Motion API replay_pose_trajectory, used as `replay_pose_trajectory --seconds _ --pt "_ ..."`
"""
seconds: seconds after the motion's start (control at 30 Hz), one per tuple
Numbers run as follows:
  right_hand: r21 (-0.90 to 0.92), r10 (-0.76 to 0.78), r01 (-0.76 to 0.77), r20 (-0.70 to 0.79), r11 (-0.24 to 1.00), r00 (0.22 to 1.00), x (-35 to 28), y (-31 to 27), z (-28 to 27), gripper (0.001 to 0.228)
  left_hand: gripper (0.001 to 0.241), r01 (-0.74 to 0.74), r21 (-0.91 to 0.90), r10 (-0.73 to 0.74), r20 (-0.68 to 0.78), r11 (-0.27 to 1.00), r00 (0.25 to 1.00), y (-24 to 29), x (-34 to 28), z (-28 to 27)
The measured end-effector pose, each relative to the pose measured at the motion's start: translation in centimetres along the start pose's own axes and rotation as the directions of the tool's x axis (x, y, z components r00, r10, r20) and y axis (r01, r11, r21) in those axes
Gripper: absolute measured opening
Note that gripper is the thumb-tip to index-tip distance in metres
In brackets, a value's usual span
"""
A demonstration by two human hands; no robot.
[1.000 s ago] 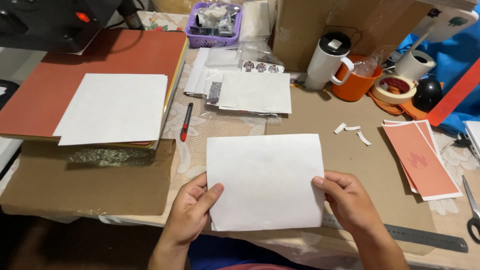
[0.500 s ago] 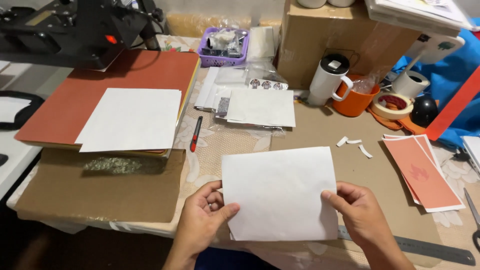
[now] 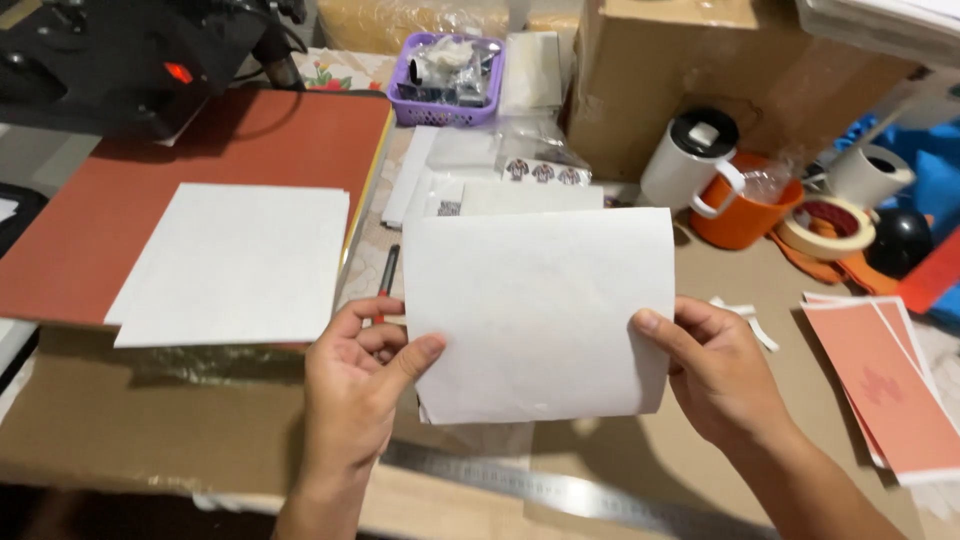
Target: Cutting and peeling small adhesive strips, organizing them on paper, and packing items into a box.
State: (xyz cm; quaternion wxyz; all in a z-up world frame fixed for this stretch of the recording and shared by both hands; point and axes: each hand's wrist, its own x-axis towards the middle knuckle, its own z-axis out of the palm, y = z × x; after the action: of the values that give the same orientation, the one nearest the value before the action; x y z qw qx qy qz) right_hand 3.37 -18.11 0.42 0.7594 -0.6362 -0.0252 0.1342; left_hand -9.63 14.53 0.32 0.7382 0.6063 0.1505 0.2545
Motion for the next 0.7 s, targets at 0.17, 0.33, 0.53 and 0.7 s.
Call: replay_pose_trajectory --seconds 0.17,0.33,0.53,0.7 --pt "-0.021 0.182 -0.182 -0.013 0.983 0.983 2.5 -3.0 1.0 0.039 0.045 0.103 -0.067 -0.104 -0.022 0.992 0.994 0.5 2.2 0.0" --pt "-0.036 0.362 -0.363 -0.012 0.931 0.932 4.6 -3.2 2.7 0.044 0.040 0.230 -0.085 -0.236 -0.064 0.969 0.970 3.9 3.5 -2.2" --pt "-0.391 0.153 0.013 0.390 0.920 0.908 7.4 -3.7 15.0 0.046 0.041 0.231 -0.077 -0.243 -0.374 0.970 0.895 8.8 5.9 -9.7" --pt "-0.341 0.370 -0.278 0.241 0.898 0.897 9.8 -0.9 27.5 0.040 0.050 0.295 0.308 -0.133 -0.454 0.904 0.881 7.7 11.3 -19.4"
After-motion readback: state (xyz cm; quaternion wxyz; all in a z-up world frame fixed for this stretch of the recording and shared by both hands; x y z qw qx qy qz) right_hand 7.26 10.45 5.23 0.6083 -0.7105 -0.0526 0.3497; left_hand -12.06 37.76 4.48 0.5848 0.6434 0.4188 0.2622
